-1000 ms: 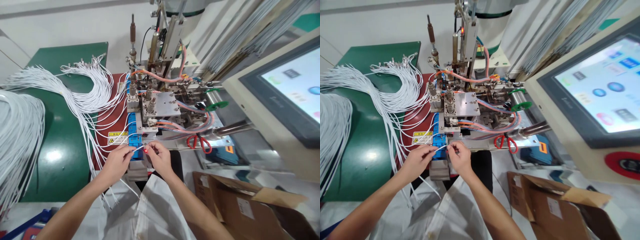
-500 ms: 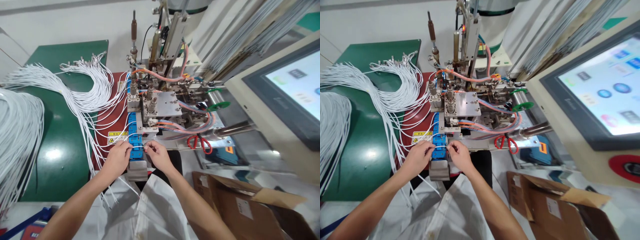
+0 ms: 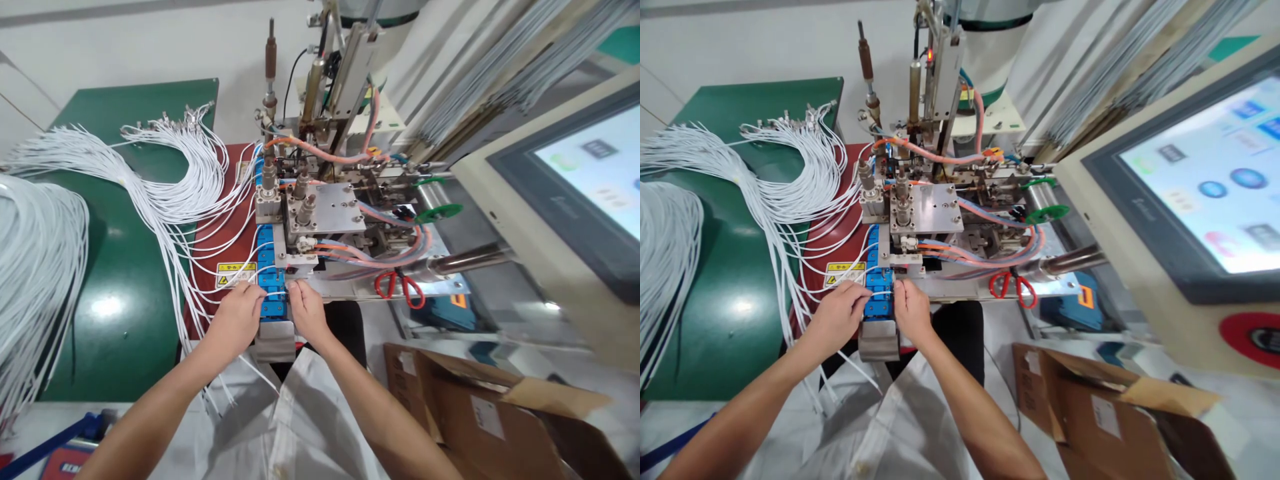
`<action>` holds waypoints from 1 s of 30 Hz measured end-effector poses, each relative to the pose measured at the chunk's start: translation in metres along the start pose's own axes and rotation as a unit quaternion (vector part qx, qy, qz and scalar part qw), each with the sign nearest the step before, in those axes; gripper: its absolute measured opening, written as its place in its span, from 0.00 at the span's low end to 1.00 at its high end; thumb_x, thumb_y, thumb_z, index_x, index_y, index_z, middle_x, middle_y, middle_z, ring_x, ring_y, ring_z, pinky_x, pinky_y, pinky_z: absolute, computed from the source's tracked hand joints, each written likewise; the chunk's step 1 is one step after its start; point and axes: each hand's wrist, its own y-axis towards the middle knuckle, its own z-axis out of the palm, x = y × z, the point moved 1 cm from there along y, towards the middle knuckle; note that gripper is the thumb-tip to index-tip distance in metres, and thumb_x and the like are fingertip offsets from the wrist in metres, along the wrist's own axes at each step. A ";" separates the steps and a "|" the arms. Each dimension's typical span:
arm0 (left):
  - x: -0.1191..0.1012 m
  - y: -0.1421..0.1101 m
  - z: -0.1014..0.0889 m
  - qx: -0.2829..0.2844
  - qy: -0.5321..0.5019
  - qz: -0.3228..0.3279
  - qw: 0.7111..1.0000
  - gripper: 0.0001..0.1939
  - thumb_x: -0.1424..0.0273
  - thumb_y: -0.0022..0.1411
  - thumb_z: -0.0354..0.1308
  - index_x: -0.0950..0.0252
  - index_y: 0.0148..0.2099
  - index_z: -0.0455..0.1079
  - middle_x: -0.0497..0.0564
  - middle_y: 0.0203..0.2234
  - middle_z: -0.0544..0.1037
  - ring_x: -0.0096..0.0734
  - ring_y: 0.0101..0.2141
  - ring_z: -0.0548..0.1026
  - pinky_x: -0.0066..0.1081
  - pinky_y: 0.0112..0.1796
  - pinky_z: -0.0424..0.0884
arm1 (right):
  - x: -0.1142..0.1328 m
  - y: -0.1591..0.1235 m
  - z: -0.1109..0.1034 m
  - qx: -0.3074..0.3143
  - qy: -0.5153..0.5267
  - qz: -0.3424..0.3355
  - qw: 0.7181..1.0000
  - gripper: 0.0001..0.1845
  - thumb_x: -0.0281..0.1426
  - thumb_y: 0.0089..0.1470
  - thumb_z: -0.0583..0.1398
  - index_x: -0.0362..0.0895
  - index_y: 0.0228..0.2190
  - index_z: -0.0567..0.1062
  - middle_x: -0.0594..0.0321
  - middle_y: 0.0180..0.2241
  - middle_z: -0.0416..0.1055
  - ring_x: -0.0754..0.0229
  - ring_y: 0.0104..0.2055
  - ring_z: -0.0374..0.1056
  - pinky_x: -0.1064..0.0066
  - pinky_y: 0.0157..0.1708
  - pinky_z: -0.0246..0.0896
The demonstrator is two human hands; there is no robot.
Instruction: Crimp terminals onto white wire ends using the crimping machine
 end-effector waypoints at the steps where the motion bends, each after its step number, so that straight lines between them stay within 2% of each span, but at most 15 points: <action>1: -0.001 -0.001 0.001 0.001 0.016 0.002 1.000 0.10 0.78 0.59 0.47 0.65 0.38 0.69 0.52 0.31 0.72 0.34 0.34 0.71 0.33 0.38 0.68 | 0.000 0.000 0.000 0.003 -0.002 0.000 1.000 0.18 0.37 0.57 0.44 0.47 0.17 0.53 0.71 0.15 0.51 0.65 0.19 0.52 0.73 0.21 0.47; 4: -0.001 -0.004 0.002 0.002 0.084 0.011 0.996 0.11 0.79 0.59 0.47 0.65 0.39 0.69 0.53 0.32 0.73 0.35 0.34 0.72 0.34 0.38 0.68 | -0.001 0.001 -0.002 0.008 -0.003 -0.002 1.000 0.18 0.37 0.57 0.45 0.46 0.17 0.55 0.70 0.16 0.53 0.65 0.19 0.52 0.73 0.21 0.47; 8: -0.002 -0.006 -0.002 0.003 0.162 0.064 0.985 0.11 0.79 0.58 0.48 0.65 0.39 0.71 0.53 0.33 0.75 0.38 0.35 0.71 0.37 0.40 0.68 | -0.002 0.003 -0.007 0.010 0.019 0.015 1.000 0.19 0.39 0.57 0.46 0.45 0.18 0.59 0.70 0.17 0.57 0.65 0.21 0.56 0.74 0.23 0.50; 10: -0.002 -0.009 -0.005 0.005 0.169 0.098 0.981 0.12 0.79 0.59 0.48 0.66 0.42 0.70 0.54 0.35 0.76 0.38 0.37 0.71 0.38 0.41 0.67 | -0.005 0.004 -0.010 -0.014 0.059 0.037 0.997 0.19 0.41 0.56 0.47 0.45 0.20 0.62 0.69 0.18 0.60 0.64 0.23 0.58 0.73 0.25 0.52; 13: -0.001 -0.019 -0.012 -0.028 0.162 0.133 0.977 0.13 0.75 0.62 0.47 0.68 0.48 0.67 0.56 0.40 0.75 0.39 0.42 0.71 0.40 0.44 0.66 | -0.012 0.003 -0.018 -0.064 0.138 0.068 0.986 0.19 0.43 0.56 0.48 0.44 0.22 0.65 0.67 0.19 0.62 0.64 0.24 0.59 0.73 0.27 0.53; 15: 0.001 -0.031 -0.019 -0.047 0.143 0.136 0.979 0.12 0.71 0.63 0.49 0.68 0.47 0.67 0.56 0.39 0.75 0.38 0.41 0.70 0.39 0.44 0.66 | -0.016 0.001 -0.024 -0.083 0.188 0.080 0.975 0.21 0.45 0.54 0.49 0.43 0.21 0.65 0.67 0.19 0.61 0.65 0.23 0.58 0.73 0.25 0.53; 17: 0.005 -0.044 -0.024 -0.011 0.111 0.137 0.984 0.11 0.67 0.61 0.52 0.67 0.42 0.69 0.53 0.35 0.75 0.35 0.38 0.70 0.36 0.42 0.67 | -0.018 -0.001 -0.030 -0.089 0.232 0.090 0.964 0.22 0.47 0.53 0.50 0.43 0.19 0.65 0.68 0.18 0.60 0.66 0.21 0.56 0.74 0.22 0.51; 19: 0.011 -0.056 -0.027 0.065 0.099 0.149 0.982 0.09 0.65 0.57 0.57 0.64 0.39 0.69 0.52 0.34 0.73 0.35 0.37 0.69 0.35 0.39 0.67 | -0.018 -0.003 -0.036 -0.091 0.264 0.097 0.955 0.24 0.48 0.52 0.51 0.43 0.18 0.65 0.68 0.17 0.59 0.67 0.19 0.54 0.74 0.20 0.50; 21: 0.014 -0.062 -0.028 0.119 0.112 0.162 0.973 0.04 0.68 0.56 0.58 0.63 0.34 0.70 0.52 0.34 0.71 0.37 0.38 0.68 0.36 0.39 0.66 | -0.016 -0.005 -0.041 -0.093 0.281 0.095 0.950 0.24 0.48 0.52 0.52 0.42 0.17 0.65 0.69 0.16 0.59 0.68 0.18 0.53 0.75 0.19 0.49; 23: 0.013 -0.063 -0.028 0.137 0.114 0.177 0.968 0.04 0.71 0.58 0.56 0.64 0.30 0.69 0.51 0.32 0.72 0.36 0.37 0.68 0.36 0.39 0.65 | -0.012 -0.008 -0.043 -0.090 0.292 0.090 0.948 0.24 0.47 0.52 0.53 0.42 0.16 0.66 0.68 0.15 0.59 0.68 0.18 0.53 0.75 0.19 0.50; 26: 0.001 -0.053 -0.030 0.094 0.055 0.161 0.981 0.07 0.70 0.62 0.51 0.64 0.32 0.67 0.49 0.28 0.73 0.31 0.32 0.70 0.33 0.36 0.65 | -0.004 -0.015 -0.043 -0.051 0.331 0.075 0.939 0.22 0.46 0.52 0.54 0.42 0.18 0.69 0.66 0.16 0.62 0.67 0.19 0.56 0.74 0.20 0.52; 28: -0.010 -0.044 -0.030 0.028 0.014 0.118 0.993 0.08 0.68 0.62 0.50 0.64 0.34 0.67 0.48 0.27 0.74 0.29 0.30 0.71 0.31 0.34 0.65 | 0.003 -0.023 -0.043 -0.024 0.387 0.058 0.920 0.23 0.47 0.52 0.53 0.42 0.22 0.73 0.64 0.18 0.65 0.65 0.20 0.59 0.73 0.21 0.55; 30: -0.019 -0.034 -0.028 -0.024 -0.007 0.086 0.996 0.07 0.67 0.62 0.51 0.63 0.34 0.67 0.48 0.28 0.75 0.28 0.30 0.72 0.30 0.34 0.66 | 0.009 -0.030 -0.045 -0.022 0.447 0.043 0.893 0.26 0.50 0.52 0.50 0.42 0.27 0.75 0.62 0.20 0.68 0.64 0.21 0.61 0.71 0.22 0.57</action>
